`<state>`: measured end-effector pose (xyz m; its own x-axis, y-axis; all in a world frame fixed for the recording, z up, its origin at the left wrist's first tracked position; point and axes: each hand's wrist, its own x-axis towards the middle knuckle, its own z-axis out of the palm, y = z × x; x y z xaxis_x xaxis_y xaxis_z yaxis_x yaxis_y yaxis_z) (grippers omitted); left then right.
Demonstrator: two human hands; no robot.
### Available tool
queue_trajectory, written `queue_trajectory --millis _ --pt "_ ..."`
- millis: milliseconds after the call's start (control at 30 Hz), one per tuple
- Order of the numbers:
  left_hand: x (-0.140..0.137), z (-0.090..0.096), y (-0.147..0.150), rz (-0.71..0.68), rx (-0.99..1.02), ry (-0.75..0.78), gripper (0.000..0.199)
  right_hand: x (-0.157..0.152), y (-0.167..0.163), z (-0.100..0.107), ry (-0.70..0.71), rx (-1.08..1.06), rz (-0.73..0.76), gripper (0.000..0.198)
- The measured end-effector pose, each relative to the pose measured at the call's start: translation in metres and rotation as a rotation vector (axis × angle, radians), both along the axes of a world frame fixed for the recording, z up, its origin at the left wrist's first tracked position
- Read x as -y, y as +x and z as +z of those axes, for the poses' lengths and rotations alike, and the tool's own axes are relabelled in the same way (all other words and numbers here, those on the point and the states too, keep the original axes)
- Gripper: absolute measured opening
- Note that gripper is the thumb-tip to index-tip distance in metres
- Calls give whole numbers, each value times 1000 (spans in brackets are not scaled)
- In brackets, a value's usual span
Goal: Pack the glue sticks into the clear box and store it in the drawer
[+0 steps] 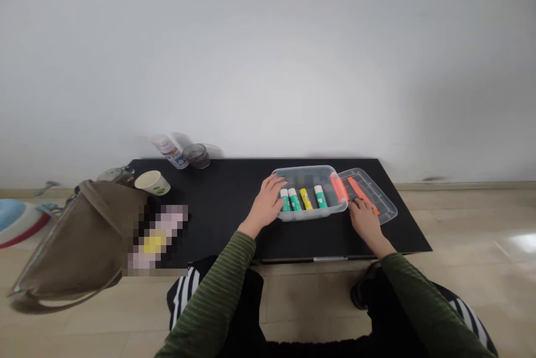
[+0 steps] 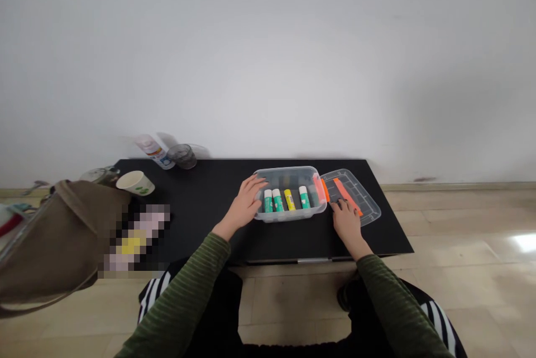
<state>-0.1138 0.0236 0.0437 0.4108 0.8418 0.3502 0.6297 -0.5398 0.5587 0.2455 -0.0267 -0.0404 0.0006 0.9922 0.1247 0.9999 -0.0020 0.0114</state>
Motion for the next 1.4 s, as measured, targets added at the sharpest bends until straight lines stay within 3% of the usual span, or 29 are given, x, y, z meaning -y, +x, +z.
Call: queue_trajectory --millis 167,267,533,767,833,900,1000,1233,1400 --pt "0 0 1 2 0 -5 55 -4 1 7 69 -74 4 38" --pt "0 0 1 -1 -3 -2 56 -7 7 23 151 -221 18 32" --pt "2 0 1 1 -18 9 57 0 28 87 605 -739 -69 34" --pt "4 1 2 5 -17 12 55 -15 21 110 927 -1408 -102 40" --pt "4 1 2 2 -13 9 55 -22 25 111 950 -1590 -144 41" --pt "4 1 2 -2 -8 3 56 -27 31 108 877 -1719 -185 41" --pt "3 -1 2 4 15 -10 58 -34 31 100 641 -1805 -188 37" --pt "4 -3 4 79 230 -84 44 -45 -15 97 92 -1798 -115 48" --pt "7 -1 6 167 482 -219 50 -52 -37 99 -39 -1771 -146 46"
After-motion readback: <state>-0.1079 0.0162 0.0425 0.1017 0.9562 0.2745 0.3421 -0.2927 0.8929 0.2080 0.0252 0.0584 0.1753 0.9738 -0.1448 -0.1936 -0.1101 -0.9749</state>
